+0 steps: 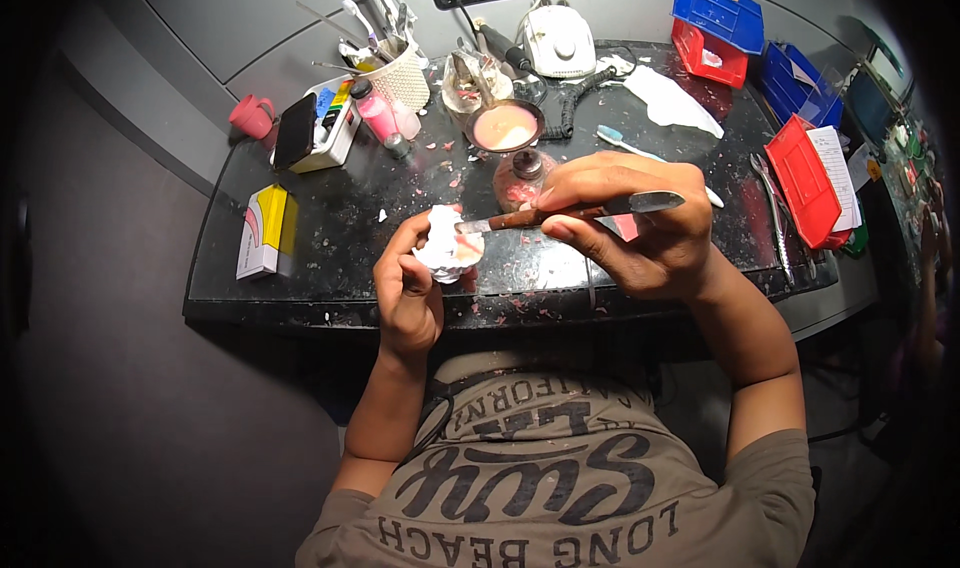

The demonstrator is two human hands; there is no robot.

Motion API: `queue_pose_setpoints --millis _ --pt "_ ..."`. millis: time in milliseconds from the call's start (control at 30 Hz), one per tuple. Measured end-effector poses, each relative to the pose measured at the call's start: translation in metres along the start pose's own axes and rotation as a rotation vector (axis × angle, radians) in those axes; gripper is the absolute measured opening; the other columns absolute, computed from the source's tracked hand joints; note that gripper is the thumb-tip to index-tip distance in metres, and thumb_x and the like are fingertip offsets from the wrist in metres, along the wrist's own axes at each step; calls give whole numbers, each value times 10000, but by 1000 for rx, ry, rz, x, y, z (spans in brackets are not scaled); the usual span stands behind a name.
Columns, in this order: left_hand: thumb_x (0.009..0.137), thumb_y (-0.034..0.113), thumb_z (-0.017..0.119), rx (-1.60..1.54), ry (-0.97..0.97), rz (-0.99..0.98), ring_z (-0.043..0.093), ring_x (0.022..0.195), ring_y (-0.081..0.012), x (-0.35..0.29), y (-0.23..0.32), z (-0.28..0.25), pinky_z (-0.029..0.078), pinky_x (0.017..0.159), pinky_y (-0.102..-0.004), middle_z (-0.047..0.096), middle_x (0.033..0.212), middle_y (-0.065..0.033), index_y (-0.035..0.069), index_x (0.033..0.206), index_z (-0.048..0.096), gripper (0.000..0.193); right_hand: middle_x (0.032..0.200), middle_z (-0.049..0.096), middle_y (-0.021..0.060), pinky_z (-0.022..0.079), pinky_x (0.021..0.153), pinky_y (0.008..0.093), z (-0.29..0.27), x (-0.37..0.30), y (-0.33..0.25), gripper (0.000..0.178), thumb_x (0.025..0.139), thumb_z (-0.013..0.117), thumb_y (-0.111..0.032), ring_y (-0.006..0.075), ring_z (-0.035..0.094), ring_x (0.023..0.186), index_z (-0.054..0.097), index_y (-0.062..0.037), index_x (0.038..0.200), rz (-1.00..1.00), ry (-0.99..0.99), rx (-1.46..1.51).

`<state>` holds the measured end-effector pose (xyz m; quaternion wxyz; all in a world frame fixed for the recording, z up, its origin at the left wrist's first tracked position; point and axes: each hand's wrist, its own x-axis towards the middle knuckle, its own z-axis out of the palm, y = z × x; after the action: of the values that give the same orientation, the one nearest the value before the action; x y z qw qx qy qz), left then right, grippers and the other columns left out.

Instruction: The person applies a pink liquid from a bottle onto a white dental impression using a small brush, and then places the impression into a metal molding frame.

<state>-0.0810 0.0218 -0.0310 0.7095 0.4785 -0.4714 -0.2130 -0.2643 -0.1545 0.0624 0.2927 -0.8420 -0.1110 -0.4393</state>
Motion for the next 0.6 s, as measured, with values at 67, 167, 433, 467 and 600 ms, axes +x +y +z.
queue_pose_setpoints --millis 67,167,433,467,600 --pt "977 628 537 -6 3 6 642 781 -156 0 0 1 519 654 -285 665 1015 -130 -127 1332 510 835 888 748 161 596 722 348 2 0 0 199 785 824 18 289 746 807 732 54 958 -1 3 1" --pt "973 627 545 -27 10 0 644 794 -154 -1 1 3 520 656 -284 667 1026 -129 -126 1330 512 834 886 749 156 599 724 353 3 0 3 200 785 828 10 291 746 801 730 48 955 -84 -16 -37" --pt "932 653 604 -68 40 -16 647 821 -144 1 6 9 526 665 -273 675 1038 -132 -118 1327 514 870 895 749 162 600 731 358 3 -2 -4 183 800 827 -7 296 754 828 720 40 941 -60 -60 -51" --pt "916 663 623 -74 49 -21 648 821 -143 0 6 10 528 667 -269 676 1035 -130 -116 1328 512 889 895 749 162 600 731 358 3 -2 -3 183 800 827 -7 296 754 828 720 40 941 -60 -60 -51" --pt "890 681 646 -70 54 -25 651 825 -142 1 6 10 531 674 -262 678 1034 -128 -115 1330 508 920 902 753 158 599 724 346 3 -3 -4 186 802 829 -14 292 756 828 725 34 949 -64 -49 -83"
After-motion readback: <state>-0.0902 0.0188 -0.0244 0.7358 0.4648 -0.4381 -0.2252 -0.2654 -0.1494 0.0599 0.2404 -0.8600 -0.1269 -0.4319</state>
